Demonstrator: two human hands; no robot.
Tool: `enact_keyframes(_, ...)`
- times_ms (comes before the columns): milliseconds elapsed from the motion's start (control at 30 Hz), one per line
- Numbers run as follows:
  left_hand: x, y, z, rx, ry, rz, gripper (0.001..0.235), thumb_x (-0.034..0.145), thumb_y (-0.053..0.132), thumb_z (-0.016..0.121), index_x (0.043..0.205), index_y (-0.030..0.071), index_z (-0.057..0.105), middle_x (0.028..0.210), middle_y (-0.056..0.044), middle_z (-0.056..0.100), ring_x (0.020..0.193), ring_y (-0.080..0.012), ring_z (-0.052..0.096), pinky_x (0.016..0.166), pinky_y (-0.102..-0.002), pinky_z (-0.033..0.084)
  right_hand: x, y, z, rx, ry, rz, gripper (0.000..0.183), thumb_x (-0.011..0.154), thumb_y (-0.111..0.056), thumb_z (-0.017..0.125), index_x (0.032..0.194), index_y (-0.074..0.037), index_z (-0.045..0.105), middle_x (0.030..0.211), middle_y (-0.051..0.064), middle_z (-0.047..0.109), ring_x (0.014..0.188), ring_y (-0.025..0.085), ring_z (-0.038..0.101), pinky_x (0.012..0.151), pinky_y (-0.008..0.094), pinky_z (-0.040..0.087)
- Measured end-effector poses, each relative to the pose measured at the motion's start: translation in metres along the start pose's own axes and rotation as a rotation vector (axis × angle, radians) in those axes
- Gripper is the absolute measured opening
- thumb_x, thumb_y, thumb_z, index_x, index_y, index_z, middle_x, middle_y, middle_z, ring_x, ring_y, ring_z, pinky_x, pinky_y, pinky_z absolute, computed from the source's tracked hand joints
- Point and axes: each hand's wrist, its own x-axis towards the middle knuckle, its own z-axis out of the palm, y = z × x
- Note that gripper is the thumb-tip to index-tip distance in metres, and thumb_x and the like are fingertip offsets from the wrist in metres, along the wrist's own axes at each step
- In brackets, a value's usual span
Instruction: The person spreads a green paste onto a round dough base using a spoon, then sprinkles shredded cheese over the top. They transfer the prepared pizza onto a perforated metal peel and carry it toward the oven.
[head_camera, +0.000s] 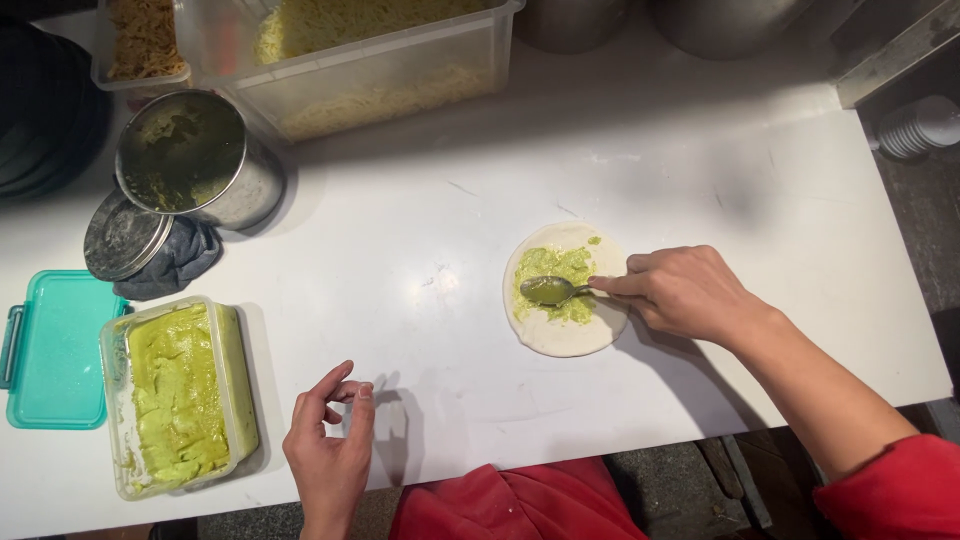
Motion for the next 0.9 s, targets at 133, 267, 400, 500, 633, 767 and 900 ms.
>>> enact_keyframes(133, 0.001, 0.008, 0.002, -0.006, -0.016, 0.012, 0.034, 0.093, 0.017, 0.071, 0.126, 0.011, 0.071, 0.093, 0.000, 0.073, 0.088, -0.0100, 0.060, 0.077, -0.027, 0.045, -0.028, 0.000, -0.003, -0.033, -0.051, -0.117, 0.047, 0.093, -0.028, 0.057, 0.136, -0.047, 0.062, 0.067, -0.006, 0.060, 0.056, 0.025, 0.060, 0.042, 0.043, 0.039)
enact_keyframes(267, 0.002, 0.010, 0.006, -0.011, -0.046, -0.122, 0.034, 0.093, 0.020, 0.068, 0.126, 0.015, 0.073, 0.093, 0.004, 0.072, 0.086, -0.0109, 0.054, 0.078, -0.027, 0.046, -0.044, 0.017, -0.019, -0.158, -0.244, -0.048, 0.065, 0.087, -0.018, 0.059, 0.141, -0.053, 0.052, 0.077, -0.010, 0.064, 0.068, 0.019, 0.057, 0.047, 0.037, 0.046)
enact_keyframes(400, 0.009, 0.024, 0.015, -0.011, -0.130, -0.212, 0.034, 0.091, 0.024, 0.069, 0.125, 0.020, 0.075, 0.096, 0.002, 0.070, 0.087, -0.0110, 0.054, 0.060, -0.027, 0.044, -0.024, 0.014, -0.008, -0.070, -0.040, 0.095, 0.046, 0.097, -0.024, 0.056, 0.133, -0.051, 0.064, 0.070, -0.008, 0.063, 0.064, 0.019, 0.057, 0.041, 0.034, 0.037)
enact_keyframes(500, 0.014, 0.027, 0.025, 0.030, -0.253, -0.133, 0.038, 0.092, 0.029, 0.067, 0.129, 0.021, 0.073, 0.101, 0.003, 0.072, 0.094, -0.0065, 0.064, 0.073, -0.027, 0.047, -0.017, 0.000, 0.006, 0.040, 0.032, -0.048, 0.043, 0.094, -0.024, 0.060, 0.132, -0.044, 0.067, 0.069, -0.007, 0.063, 0.066, 0.020, 0.056, 0.038, 0.038, 0.038)
enact_keyframes(633, 0.016, 0.010, 0.042, 0.037, -0.285, 0.020, 0.036, 0.093, 0.025, 0.066, 0.128, 0.019, 0.071, 0.099, 0.005, 0.074, 0.097, -0.0083, 0.068, 0.083, -0.032, 0.050, -0.032, 0.006, -0.015, -0.018, -0.199, -0.067, 0.041, 0.098, -0.028, 0.053, 0.135, -0.046, 0.062, 0.090, -0.009, 0.072, 0.078, 0.020, 0.055, 0.046, 0.038, 0.046)
enact_keyframes(767, 0.019, -0.005, 0.079, 0.246, -0.403, 0.352, 0.027, 0.095, 0.027, 0.064, 0.118, 0.015, 0.073, 0.094, -0.001, 0.075, 0.091, -0.0227, 0.062, 0.082, -0.038, 0.051, -0.038, 0.026, -0.025, -0.150, -0.158, -0.060, 0.043, 0.096, -0.029, 0.058, 0.134, -0.049, 0.060, 0.068, -0.009, 0.058, 0.073, 0.018, 0.051, 0.043, 0.037, 0.044)
enact_keyframes(900, 0.024, 0.001, 0.132, 0.493, -0.501, 0.627, 0.016, 0.090, 0.029, 0.074, 0.104, 0.021, 0.076, 0.077, 0.003, 0.066, 0.080, -0.0217, 0.064, 0.072, -0.037, 0.052, -0.020, -0.007, -0.042, -0.067, 0.005, 0.130, 0.025, 0.095, -0.045, 0.058, 0.113, -0.053, 0.073, 0.081, -0.013, 0.068, 0.085, 0.009, 0.061, 0.074, 0.023, 0.058)
